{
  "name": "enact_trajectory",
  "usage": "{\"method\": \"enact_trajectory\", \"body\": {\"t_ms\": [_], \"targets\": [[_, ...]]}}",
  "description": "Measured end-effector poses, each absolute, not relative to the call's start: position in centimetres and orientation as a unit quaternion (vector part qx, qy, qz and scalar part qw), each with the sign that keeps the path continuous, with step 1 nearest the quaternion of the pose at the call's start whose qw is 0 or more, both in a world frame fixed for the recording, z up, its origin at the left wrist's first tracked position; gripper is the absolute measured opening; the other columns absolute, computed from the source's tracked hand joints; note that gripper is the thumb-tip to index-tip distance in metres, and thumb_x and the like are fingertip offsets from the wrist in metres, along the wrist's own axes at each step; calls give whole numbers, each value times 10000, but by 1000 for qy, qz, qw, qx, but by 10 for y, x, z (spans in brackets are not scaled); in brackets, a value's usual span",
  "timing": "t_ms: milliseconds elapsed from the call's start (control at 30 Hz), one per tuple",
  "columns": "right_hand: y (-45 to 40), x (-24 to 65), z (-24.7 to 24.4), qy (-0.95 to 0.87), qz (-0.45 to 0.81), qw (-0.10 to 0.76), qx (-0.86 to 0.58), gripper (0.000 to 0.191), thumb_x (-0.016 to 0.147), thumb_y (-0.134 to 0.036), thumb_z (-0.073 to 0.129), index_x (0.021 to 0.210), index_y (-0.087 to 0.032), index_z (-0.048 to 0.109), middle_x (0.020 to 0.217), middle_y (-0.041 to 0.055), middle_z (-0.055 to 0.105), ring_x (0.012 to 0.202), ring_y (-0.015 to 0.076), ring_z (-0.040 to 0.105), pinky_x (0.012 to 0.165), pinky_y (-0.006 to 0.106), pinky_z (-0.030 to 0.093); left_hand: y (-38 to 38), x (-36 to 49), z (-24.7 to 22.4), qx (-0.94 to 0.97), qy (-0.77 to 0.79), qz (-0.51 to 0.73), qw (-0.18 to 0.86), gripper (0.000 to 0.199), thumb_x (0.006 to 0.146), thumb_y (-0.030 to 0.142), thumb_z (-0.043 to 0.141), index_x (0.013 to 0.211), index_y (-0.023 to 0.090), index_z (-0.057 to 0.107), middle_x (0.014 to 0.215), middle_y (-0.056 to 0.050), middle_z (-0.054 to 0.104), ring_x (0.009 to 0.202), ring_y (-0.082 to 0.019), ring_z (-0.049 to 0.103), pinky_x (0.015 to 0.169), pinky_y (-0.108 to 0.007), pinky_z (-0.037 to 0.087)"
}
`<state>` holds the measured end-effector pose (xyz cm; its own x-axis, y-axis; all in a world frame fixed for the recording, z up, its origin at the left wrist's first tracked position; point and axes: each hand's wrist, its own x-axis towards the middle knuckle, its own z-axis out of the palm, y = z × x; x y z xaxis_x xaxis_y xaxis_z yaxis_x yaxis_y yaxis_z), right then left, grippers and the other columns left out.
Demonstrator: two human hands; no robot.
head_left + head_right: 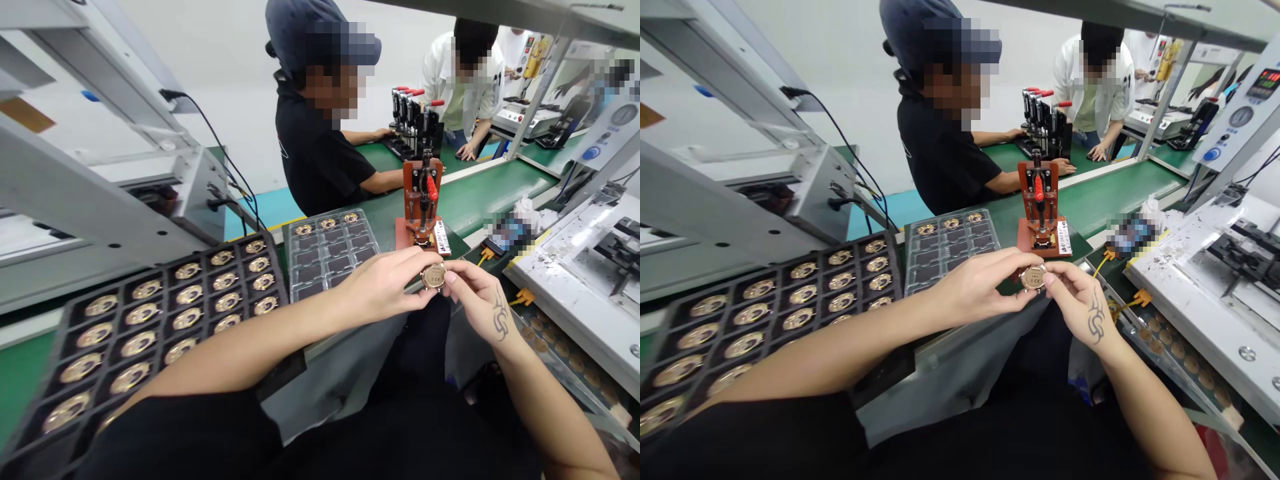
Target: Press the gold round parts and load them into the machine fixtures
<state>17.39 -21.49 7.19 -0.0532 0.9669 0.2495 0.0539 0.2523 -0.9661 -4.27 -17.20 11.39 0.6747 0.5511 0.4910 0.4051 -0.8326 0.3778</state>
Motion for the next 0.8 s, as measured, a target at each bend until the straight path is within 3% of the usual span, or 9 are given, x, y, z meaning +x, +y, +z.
{"method": "enact_trajectory", "body": {"t_ms": [100,233,300,400,500,633,733,800], "targets": [[-217,172,68,-577,432,542,-432,246,985,-455,771,1075,-230,817,834,18,754,700,150,658,702,296,600,-173,-43,116,889,279,298,207,278,996,260,696,1267,210,666,1045,-52,757,857,-175,736,779,-318,622],[-218,172,66,-576,432,539,-437,279,996,-484,764,1095,-227,805,927,45,797,752,164,698,729,310,625,-173,-43,110,759,274,317,498,585,878,277,878,1377,226,577,1046,-31,753,854,-171,784,818,-338,676],[-218,171,66,-581,431,533,-438,289,998,-493,761,1091,-223,799,929,50,805,760,171,712,732,317,634,-174,-43,103,678,270,328,600,504,882,308,895,1281,198,607,1040,-58,772,872,-187,809,831,-358,693],[-220,170,62,-604,423,512,-441,313,995,-513,754,1095,-219,800,927,58,816,773,189,740,747,339,652,-178,-47,94,621,285,336,648,319,943,371,857,1066,165,647,930,-77,795,816,-188,810,818,-374,697],[-224,175,51,-641,407,462,-458,336,999,-511,746,1174,-230,805,1017,78,839,847,214,777,840,379,667,-176,-75,91,631,334,363,599,288,932,347,859,1017,152,665,897,-72,797,791,-175,792,803,-360,679],[-226,193,27,-664,376,405,-503,409,977,-549,744,1248,-249,806,1120,104,847,936,254,804,945,424,657,-183,-167,96,662,523,400,358,186,950,284,770,1045,137,708,919,-69,785,825,-170,751,801,-323,622],[-227,203,13,-650,367,393,-537,450,932,-591,763,1235,-262,824,1101,121,849,945,291,812,925,435,662,-215,-248,101,647,688,291,154,189,970,262,677,1072,122,751,951,-83,790,859,-193,717,838,-321,576],[-228,205,9,-639,370,389,-550,466,905,-623,771,1213,-278,831,1082,130,848,926,305,816,890,437,667,-247,-290,100,624,755,181,92,221,975,246,630,1084,121,776,966,-83,803,875,-203,706,878,-314,552]]}}
